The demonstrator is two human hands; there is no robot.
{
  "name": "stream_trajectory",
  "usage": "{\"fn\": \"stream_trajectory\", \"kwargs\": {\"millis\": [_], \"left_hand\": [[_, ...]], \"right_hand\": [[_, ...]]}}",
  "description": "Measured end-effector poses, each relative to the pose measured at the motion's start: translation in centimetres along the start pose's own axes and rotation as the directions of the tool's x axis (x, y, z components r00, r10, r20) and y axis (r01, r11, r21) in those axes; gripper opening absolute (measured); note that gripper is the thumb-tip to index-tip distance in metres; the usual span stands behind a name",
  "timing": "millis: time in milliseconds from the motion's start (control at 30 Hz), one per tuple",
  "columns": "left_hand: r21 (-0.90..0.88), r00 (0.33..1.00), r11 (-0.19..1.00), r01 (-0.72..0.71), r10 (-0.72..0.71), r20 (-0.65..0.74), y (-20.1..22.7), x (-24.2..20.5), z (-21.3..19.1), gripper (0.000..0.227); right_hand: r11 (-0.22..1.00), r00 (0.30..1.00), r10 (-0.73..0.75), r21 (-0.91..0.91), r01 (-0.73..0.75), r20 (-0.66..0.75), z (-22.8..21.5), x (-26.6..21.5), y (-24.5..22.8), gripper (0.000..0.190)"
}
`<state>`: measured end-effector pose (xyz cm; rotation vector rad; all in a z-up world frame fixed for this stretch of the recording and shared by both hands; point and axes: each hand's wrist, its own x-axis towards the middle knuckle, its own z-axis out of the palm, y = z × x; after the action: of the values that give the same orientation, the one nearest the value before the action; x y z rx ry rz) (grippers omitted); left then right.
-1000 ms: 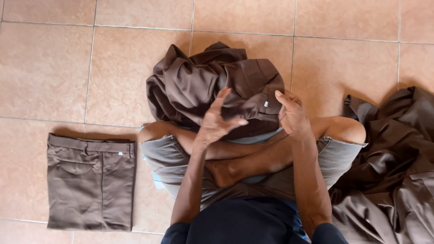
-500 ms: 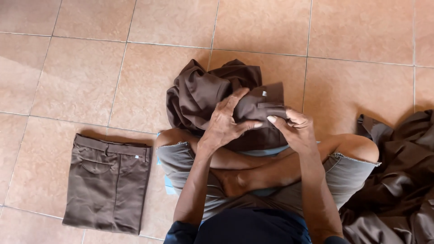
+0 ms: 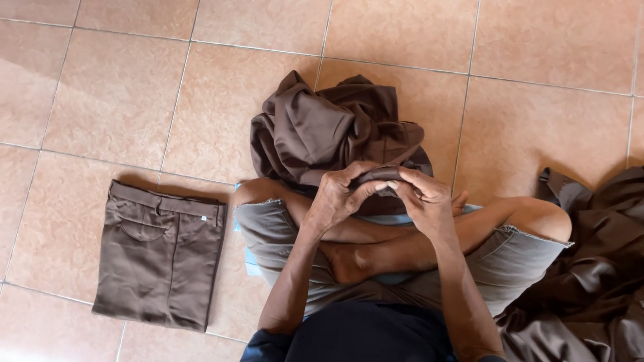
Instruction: Folding brown trousers into a neat rectangular shape while sitting on the floor.
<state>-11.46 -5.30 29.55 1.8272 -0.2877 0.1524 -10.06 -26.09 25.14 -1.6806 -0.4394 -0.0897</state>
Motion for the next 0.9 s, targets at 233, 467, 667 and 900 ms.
{"fn": "stream_trajectory", "kwargs": {"millis": [233,467,667,900], "left_hand": [[0.054,0.918,0.978,0.202,-0.169,-0.359,-4.1,1.4,-1.2,0.012],[-0.007,0.593,0.938,0.347,-0.225,-0.773,-14.5,-0.1,-6.6,0.033],[-0.043,0.579,0.96,0.275,-0.201,-0.79,-14.6,0.9,-6.4,0.033],[0.03,0.587,0.968,0.25,-0.127,-0.8,-9.9,4.7,-7.9,0.039]], "right_hand": [[0.977,0.985,0.086,-0.204,-0.054,0.15,0.2,3.9,-1.6,0.04],[0.689,0.857,0.508,-0.637,-0.346,0.084,-4.4,0.0,9.1,0.064],[0.458,0.788,0.587,-0.727,-0.511,-0.185,-3.2,1.4,14.6,0.089],[0.519,0.911,0.353,-0.765,-0.382,-0.215,-4.7,0.0,15.2,0.026]]}}
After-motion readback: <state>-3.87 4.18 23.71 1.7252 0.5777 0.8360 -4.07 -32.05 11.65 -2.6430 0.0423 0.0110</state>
